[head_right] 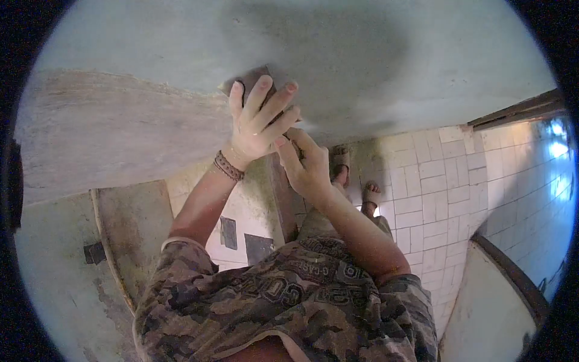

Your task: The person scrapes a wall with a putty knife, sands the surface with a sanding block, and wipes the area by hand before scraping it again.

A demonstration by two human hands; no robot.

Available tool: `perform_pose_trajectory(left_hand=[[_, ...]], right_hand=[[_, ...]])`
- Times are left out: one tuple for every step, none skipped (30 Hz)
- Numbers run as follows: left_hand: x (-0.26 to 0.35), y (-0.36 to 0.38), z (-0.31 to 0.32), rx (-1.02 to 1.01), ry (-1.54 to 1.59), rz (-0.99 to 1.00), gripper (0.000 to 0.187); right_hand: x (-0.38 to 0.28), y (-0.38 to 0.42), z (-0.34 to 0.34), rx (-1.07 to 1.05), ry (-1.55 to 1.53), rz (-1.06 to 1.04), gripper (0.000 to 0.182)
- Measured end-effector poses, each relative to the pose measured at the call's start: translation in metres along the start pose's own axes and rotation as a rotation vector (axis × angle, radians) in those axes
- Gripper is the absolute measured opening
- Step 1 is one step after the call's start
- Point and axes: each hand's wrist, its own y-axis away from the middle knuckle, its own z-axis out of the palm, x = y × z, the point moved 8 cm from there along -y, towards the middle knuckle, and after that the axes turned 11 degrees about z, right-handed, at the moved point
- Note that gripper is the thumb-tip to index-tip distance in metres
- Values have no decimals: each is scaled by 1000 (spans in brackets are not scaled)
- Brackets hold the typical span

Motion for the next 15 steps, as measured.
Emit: perform_pose_trajectory(left_hand=[[0, 1, 2, -21, -25, 42, 20], [0, 1, 2, -39, -54, 85, 27], [6, 1, 9, -81, -5, 86, 27], [12, 5, 11, -75, -13, 87, 27], [16, 7, 14, -73, -36, 85, 28], [16, 8, 21, -72, -52, 87, 28], [9, 2, 14, -95, -75, 104, 30], [2, -5, 7, -105, -56, 101, 30], [-5, -12, -7, -32, -115, 102, 31], [-9, -15, -19, 47, -188, 107, 31], [-10, -14, -17, 22, -93, 94, 29], [-5, -10, -13, 25, -106, 94, 29], [3, -1, 4, -65, -67, 82, 28], [11, 8, 21, -153, -26, 71, 27], [18, 13, 25, -125, -74, 79, 25]], right_hand=[[-4, -4, 3, -19, -9, -16, 24], [-1, -4, 3, -25, -9, -22, 24], [11, -2, -3, -24, -56, 14, 24], [17, -1, -7, -21, -101, 48, 25], [14, -2, -8, -21, -95, 34, 25], [8, -3, -9, -4, -39, -36, 24], [6, 0, -9, 18, 13, -91, 24], [-2, 2, -7, 26, 8, -71, 24], [-22, 2, -1, 1, 37, -69, 24], [-35, 0, 5, -30, 67, -81, 24], [-27, -2, 6, -40, 67, -87, 24], [-8, -4, 1, -12, 24, -79, 24], [5, -5, -3, 18, -17, -70, 23], [8, -2, -3, 16, -14, -82, 23], [12, 0, -6, 44, 0, -67, 23]])
